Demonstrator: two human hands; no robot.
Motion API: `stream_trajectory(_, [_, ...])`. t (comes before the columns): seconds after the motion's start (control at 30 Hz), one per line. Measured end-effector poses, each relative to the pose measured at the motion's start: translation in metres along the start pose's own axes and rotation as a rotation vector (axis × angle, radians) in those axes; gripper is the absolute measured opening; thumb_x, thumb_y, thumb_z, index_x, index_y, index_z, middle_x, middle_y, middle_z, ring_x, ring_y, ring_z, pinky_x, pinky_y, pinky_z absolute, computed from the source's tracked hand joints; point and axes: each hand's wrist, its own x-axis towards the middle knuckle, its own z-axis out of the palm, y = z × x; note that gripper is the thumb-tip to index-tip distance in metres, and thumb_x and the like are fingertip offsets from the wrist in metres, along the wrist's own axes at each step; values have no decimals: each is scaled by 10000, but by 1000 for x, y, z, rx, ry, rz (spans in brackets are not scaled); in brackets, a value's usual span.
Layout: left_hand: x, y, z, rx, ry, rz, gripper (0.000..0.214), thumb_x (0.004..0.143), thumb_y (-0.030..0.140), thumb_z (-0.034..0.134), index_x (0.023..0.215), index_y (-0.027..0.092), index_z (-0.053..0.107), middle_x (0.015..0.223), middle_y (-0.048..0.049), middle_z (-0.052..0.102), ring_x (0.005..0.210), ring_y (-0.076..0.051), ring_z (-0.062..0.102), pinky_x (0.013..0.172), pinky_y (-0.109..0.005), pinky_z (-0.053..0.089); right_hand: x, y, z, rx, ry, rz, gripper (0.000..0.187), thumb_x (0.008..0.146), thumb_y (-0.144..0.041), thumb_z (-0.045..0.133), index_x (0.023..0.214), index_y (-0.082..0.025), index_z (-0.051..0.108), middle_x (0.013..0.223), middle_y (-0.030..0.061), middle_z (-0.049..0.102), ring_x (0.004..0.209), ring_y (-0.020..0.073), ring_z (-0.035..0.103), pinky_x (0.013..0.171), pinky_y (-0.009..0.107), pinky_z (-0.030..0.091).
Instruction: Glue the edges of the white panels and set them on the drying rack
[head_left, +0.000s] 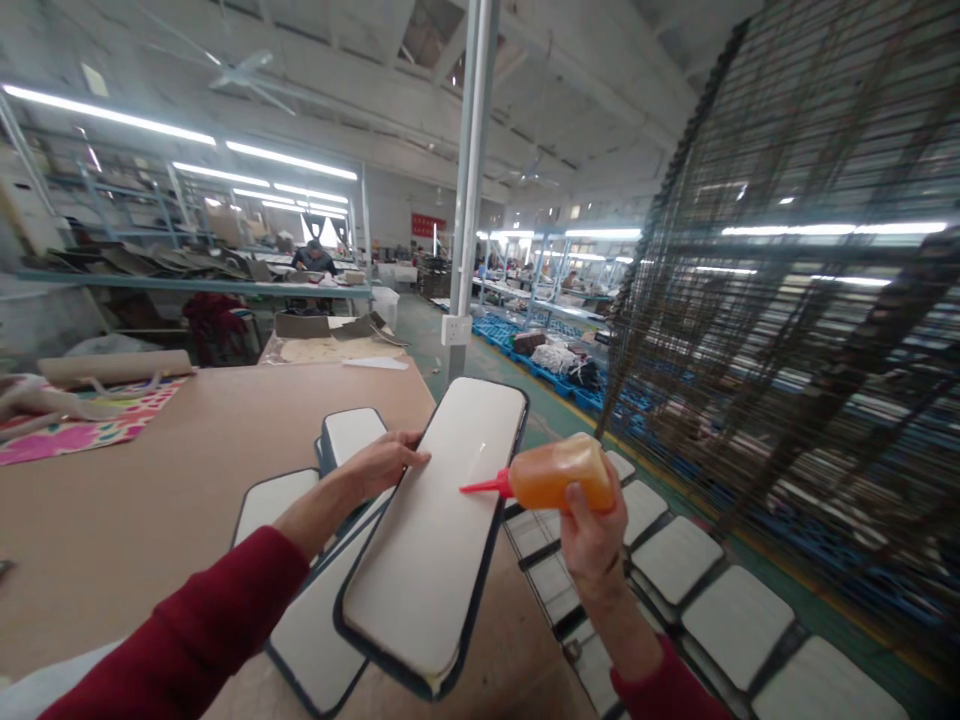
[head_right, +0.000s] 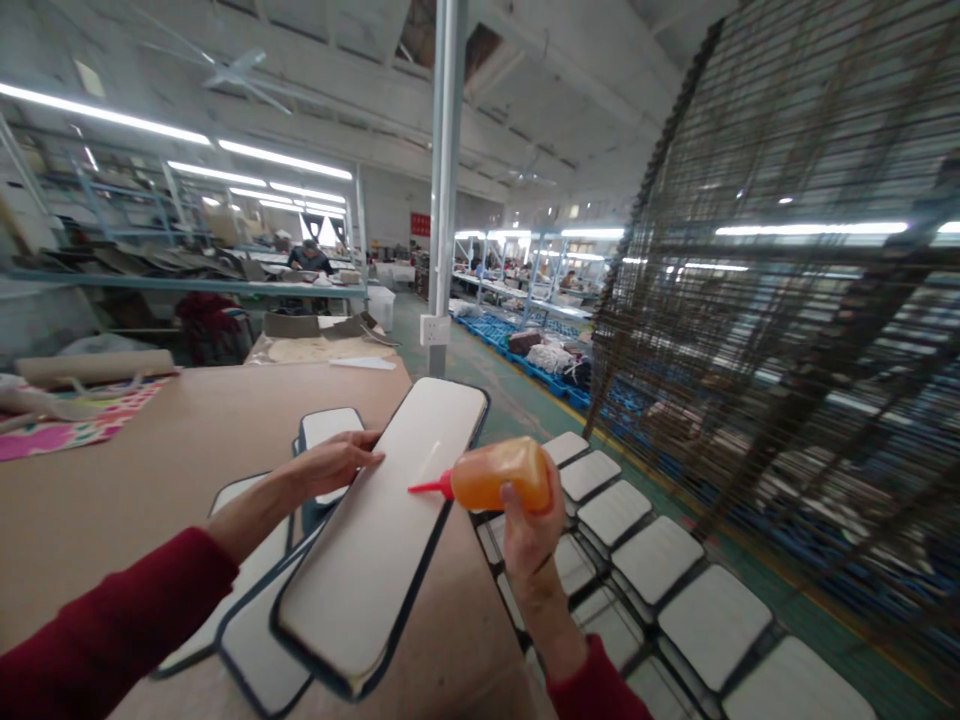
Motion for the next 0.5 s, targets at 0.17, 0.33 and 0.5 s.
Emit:
stream_trajectory(0.17, [4, -3, -3, 6, 48, 17, 586, 461, 93, 803, 1037, 88, 696, 786, -91, 756, 683, -234, 694, 644, -283, 527, -48, 9, -24, -81, -218, 104, 583, 649, -377, 773, 1161, -170, 587, 1025, 107, 687, 864, 251, 668, 744, 371, 565])
stream_trajectory(0.33, [-6, -5, 7, 22, -27, 16, 521, 511, 128, 796, 1020, 75, 699, 799, -96, 756, 667, -227, 688, 647, -290, 528, 10, 1, 0, -35, -2, -65, 625, 582, -379, 806, 1137, -197, 584, 1055, 74, 655, 911, 223, 632, 824, 376, 529])
stream_trajectory(0.5, [-12, -3, 15, 10, -87, 25, 471, 531, 150, 798, 988, 84, 707, 826, -98, 756, 687, -228, 691, 658, -291, 536, 49, 2, 19, 23, 107, -105, 612, 550, -402, 813, 1079, -191, 588, 988, 35, 636, 846, 183, 610, 815, 361, 519])
